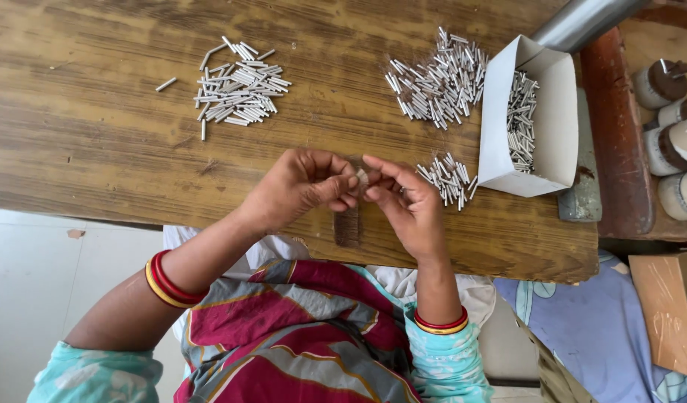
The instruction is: The person sorts and bundles small white tubes at a workspace.
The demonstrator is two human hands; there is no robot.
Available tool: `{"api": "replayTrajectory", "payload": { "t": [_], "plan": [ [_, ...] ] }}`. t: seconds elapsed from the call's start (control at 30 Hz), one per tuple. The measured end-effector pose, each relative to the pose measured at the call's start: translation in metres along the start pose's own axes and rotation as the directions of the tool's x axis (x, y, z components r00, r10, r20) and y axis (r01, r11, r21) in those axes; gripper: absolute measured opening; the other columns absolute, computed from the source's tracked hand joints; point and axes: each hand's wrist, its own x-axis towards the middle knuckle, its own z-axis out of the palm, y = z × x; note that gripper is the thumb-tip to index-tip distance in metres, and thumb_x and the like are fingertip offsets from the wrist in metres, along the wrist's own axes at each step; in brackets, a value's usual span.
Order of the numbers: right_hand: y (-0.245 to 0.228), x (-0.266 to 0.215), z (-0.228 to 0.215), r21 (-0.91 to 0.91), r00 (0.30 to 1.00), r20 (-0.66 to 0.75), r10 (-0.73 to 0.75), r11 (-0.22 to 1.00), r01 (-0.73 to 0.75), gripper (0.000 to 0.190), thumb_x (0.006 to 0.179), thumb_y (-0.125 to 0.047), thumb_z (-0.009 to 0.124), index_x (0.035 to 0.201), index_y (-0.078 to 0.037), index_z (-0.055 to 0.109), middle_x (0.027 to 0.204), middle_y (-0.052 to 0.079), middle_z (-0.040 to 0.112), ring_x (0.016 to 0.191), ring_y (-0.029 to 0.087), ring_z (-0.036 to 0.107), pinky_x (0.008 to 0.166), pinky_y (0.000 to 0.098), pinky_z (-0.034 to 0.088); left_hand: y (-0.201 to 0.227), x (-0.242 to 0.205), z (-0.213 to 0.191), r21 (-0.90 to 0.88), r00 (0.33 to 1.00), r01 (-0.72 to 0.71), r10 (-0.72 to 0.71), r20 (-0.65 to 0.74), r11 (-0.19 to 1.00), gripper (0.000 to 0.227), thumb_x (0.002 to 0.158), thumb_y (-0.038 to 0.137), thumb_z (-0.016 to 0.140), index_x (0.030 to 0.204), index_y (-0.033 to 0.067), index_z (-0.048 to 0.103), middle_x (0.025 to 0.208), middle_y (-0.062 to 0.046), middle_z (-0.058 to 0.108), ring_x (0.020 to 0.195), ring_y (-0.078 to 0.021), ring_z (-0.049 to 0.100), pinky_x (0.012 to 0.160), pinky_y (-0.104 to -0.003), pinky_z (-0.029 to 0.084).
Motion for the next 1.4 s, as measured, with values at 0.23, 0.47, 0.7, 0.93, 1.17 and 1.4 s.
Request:
{"api": "replayTrajectory", "payload": {
  "t": [0.23,0.47,0.7,0.93,1.17,1.4],
  "plan": [
    [0.017,-0.017,0.0,0.286,0.988,0.029,-0.155,0.948,0.14,0.024,0.097,-0.009,0.077,0.119,-0.002,0.072,0.108,0.003,0.066,0.098,0.009,0.064,0.089,0.0238,0.054,0.01,-0.008,0.008,-0.305,0.903,0.403,-0.32,0.288,0.863,0.024,0.097,0.016,0.068,0.109,-0.0046,0.071,0.099,-0.012,0.076,0.09,-0.019,0.076,0.079,-0.028,0.064],
    [0.017,-0.031,0.008,0.285,0.985,-0.13,-0.117,0.947,0.15,0.017,0.097,-0.007,0.077,0.114,-0.003,0.075,0.105,0.003,0.068,0.093,0.008,0.061,0.083,0.0226,0.049,0.001,-0.019,0.02,-0.413,0.899,0.437,-0.371,0.233,0.799,0.028,0.098,0.02,0.068,0.113,-0.0035,0.071,0.103,-0.014,0.077,0.09,-0.0188,0.076,0.081,-0.029,0.064],
    [0.02,-0.036,0.009,0.267,0.982,-0.161,-0.097,0.954,0.138,0.008,0.098,-0.007,0.077,0.104,-0.002,0.076,0.105,0.003,0.07,0.094,0.009,0.063,0.085,0.0229,0.05,0.007,-0.026,0.026,-0.469,0.896,0.444,-0.375,0.239,0.764,0.025,0.096,0.016,0.067,0.113,-0.0023,0.07,0.102,-0.013,0.078,0.09,-0.0189,0.077,0.08,-0.029,0.065],
    [0.028,-0.039,0.019,0.393,0.955,-0.292,-0.057,0.903,0.174,0.008,0.1,-0.008,0.075,0.105,-0.002,0.075,0.106,0.006,0.073,0.096,0.012,0.066,0.089,0.0263,0.055,-0.009,-0.028,0.031,-0.465,0.92,0.385,-0.368,0.132,0.797,0.022,0.099,0.015,0.066,0.111,-0.0036,0.07,0.095,-0.012,0.076,0.084,-0.0172,0.075,0.075,-0.028,0.064],
    [0.02,-0.039,0.013,0.456,0.974,-0.22,-0.056,0.877,0.154,0.029,0.092,-0.009,0.078,0.12,-0.002,0.074,0.105,0.005,0.07,0.09,0.01,0.065,0.083,0.024,0.055,-0.009,-0.031,0.029,-0.444,0.934,0.35,-0.343,0.1,0.825,0.021,0.1,0.015,0.065,0.109,-0.0033,0.071,0.092,-0.01,0.075,0.078,-0.0147,0.073,0.071,-0.027,0.063],
    [0.023,-0.033,0.029,0.257,0.971,-0.114,-0.21,0.938,0.233,0.012,0.097,-0.003,0.077,0.108,0.001,0.073,0.106,0.007,0.07,0.095,0.013,0.068,0.086,0.0253,0.056,-0.012,-0.037,0.018,-0.424,0.956,0.283,-0.289,0.052,0.86,0.022,0.098,0.015,0.066,0.107,-0.0042,0.072,0.093,-0.009,0.076,0.077,-0.0129,0.074,0.072,-0.027,0.064]
  ]
}}
